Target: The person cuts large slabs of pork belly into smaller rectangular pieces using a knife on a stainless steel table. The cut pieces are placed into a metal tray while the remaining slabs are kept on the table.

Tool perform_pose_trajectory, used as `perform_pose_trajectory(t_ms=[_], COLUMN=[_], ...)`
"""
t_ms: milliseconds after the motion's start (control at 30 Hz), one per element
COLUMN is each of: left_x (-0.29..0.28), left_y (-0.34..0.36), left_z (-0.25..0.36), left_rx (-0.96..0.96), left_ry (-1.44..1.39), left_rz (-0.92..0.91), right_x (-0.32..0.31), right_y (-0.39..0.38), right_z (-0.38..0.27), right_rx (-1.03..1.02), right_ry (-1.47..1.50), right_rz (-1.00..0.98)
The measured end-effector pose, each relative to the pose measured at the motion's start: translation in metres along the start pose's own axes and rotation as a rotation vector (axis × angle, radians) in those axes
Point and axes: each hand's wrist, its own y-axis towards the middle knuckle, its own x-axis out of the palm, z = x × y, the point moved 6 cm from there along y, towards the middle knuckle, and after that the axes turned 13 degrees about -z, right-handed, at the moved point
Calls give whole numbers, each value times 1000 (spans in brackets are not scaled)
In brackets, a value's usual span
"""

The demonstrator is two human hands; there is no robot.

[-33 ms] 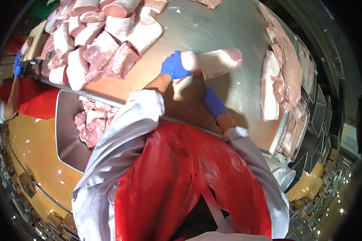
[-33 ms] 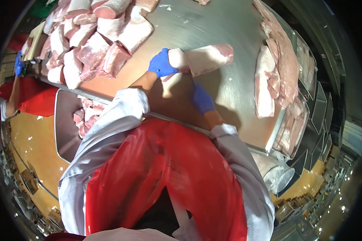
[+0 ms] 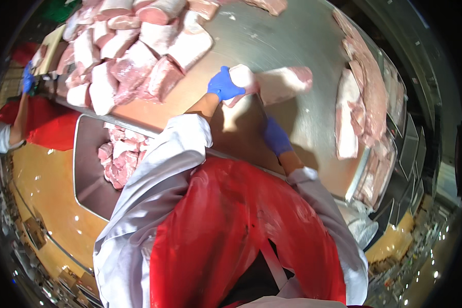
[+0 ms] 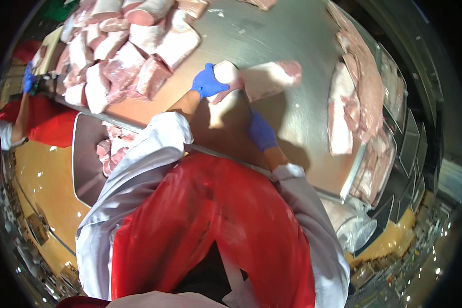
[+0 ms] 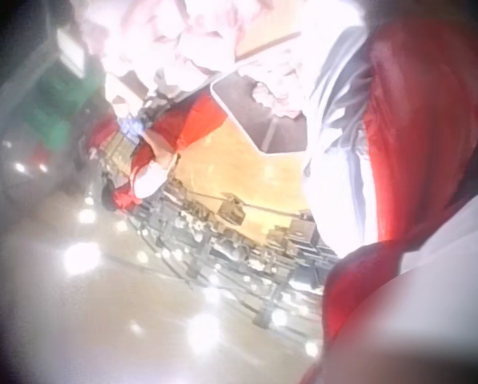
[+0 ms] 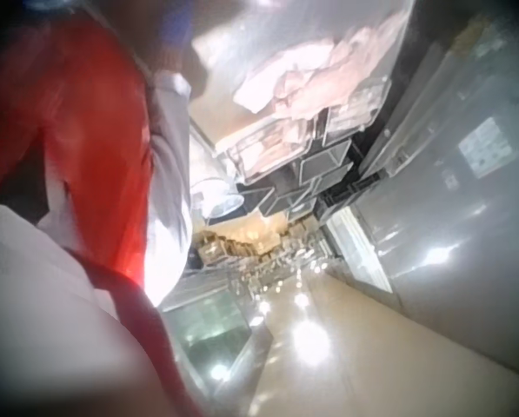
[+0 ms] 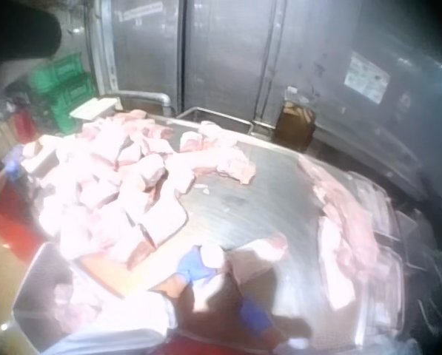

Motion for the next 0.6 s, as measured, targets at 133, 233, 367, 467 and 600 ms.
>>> perform_pose_trajectory(t_ms=[133, 233, 367, 467, 600], left_x=[-57, -140, -389, -498, -623], left_y=[-4, -32, -14, -42, -67], left_z=[-6, 33, 67, 163, 128], left_rx=[286, 396, 538, 522, -25], left_ry=[-1017, -1226, -858, -135, 633], left_rz=[-30, 78, 464, 888, 1217], right_x=[-4, -39, -58, -55, -105], right_y=[-9, -36, -46, -48, -37], right_z=[-3, -40, -30, 22, 18], right_rx=[50, -15, -22, 191, 207], right_ry=[8, 159, 212, 101, 17], right_rz=[-2, 70, 105, 186, 258])
